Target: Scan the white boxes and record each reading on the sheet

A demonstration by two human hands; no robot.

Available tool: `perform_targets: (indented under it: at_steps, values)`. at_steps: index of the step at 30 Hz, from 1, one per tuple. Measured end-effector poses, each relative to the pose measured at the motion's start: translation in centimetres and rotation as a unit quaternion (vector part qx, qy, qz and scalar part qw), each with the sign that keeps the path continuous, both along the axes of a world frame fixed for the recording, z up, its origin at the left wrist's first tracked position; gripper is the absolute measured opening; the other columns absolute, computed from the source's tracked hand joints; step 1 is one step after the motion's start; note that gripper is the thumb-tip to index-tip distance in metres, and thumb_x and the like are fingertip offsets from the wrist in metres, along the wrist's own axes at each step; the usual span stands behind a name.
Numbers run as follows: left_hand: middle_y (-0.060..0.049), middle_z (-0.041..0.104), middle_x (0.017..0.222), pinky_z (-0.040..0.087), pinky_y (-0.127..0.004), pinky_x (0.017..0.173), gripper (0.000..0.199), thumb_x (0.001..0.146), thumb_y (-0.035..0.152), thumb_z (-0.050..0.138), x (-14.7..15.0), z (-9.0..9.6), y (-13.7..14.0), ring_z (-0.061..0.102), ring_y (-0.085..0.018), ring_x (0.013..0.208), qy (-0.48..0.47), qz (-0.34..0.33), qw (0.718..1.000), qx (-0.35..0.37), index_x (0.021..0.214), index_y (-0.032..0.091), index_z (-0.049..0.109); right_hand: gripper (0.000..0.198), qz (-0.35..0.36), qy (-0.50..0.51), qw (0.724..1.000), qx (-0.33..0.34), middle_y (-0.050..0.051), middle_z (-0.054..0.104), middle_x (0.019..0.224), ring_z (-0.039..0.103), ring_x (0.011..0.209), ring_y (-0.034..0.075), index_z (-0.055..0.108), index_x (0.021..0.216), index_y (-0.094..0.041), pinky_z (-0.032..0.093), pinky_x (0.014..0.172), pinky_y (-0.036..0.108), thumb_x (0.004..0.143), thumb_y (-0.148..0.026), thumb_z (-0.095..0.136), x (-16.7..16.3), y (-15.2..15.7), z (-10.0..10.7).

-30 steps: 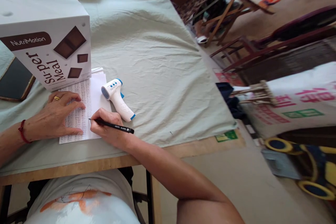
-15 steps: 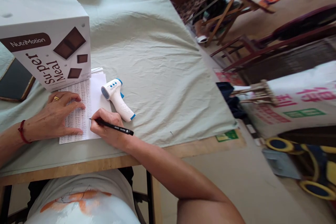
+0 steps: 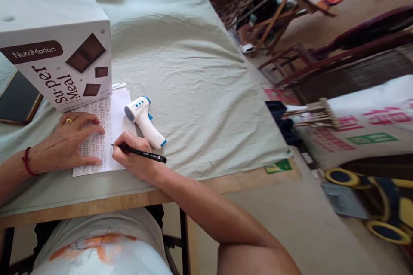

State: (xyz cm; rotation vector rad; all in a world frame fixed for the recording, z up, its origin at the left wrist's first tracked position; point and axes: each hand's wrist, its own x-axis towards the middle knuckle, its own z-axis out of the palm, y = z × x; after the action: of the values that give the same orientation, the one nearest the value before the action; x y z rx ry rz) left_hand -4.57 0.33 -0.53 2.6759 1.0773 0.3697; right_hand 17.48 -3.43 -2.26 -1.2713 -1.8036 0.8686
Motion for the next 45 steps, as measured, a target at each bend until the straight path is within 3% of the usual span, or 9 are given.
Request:
perform_targets:
  at_steps: [9,23,28,45]
  values:
    - [-0.013,0.059,0.126,0.036,-0.056,0.105,0.062,0.065,0.056,0.083,-0.02,-0.05,0.0,0.054,-0.037,0.118,-0.012,0.005,1.0,-0.011,0.113,0.023,0.063,0.008,0.005,-0.008,1.0,0.009,-0.004,0.057,0.059,0.048,0.052,0.01,0.053,0.069,-0.023,0.042,0.052,0.023,0.075,-0.018,0.054,-0.01,-0.1,-0.12]
    - [-0.013,0.056,0.129,0.036,-0.056,0.107,0.06,0.072,0.055,0.078,-0.16,0.03,-0.09,0.054,-0.036,0.119,0.008,0.0,1.0,0.004,0.117,0.019,0.06,0.008,0.011,-0.007,1.0,-0.007,-0.005,0.052,0.056,0.043,0.049,0.009,0.053,0.067,-0.022,0.039,0.048,0.023,0.074,-0.018,0.054,0.12,-0.01,-0.15]
    - [-0.015,0.058,0.126,0.037,-0.057,0.104,0.067,0.066,0.059,0.082,-0.14,0.03,0.04,0.054,-0.037,0.117,0.006,-0.008,1.0,-0.004,0.115,0.017,0.062,0.008,-0.014,0.014,1.0,-0.006,-0.005,0.055,0.056,0.045,0.05,0.01,0.054,0.066,-0.023,0.04,0.048,0.023,0.074,-0.02,0.054,0.09,0.01,-0.25]
    - [-0.015,0.059,0.127,0.036,-0.056,0.105,0.063,0.068,0.057,0.081,-0.06,0.14,0.05,0.054,-0.037,0.118,0.001,-0.002,1.0,-0.013,0.115,0.02,0.062,0.009,-0.008,0.004,1.0,-0.008,-0.005,0.052,0.055,0.044,0.049,0.009,0.052,0.065,-0.022,0.038,0.048,0.023,0.073,-0.018,0.054,0.03,0.06,-0.2]
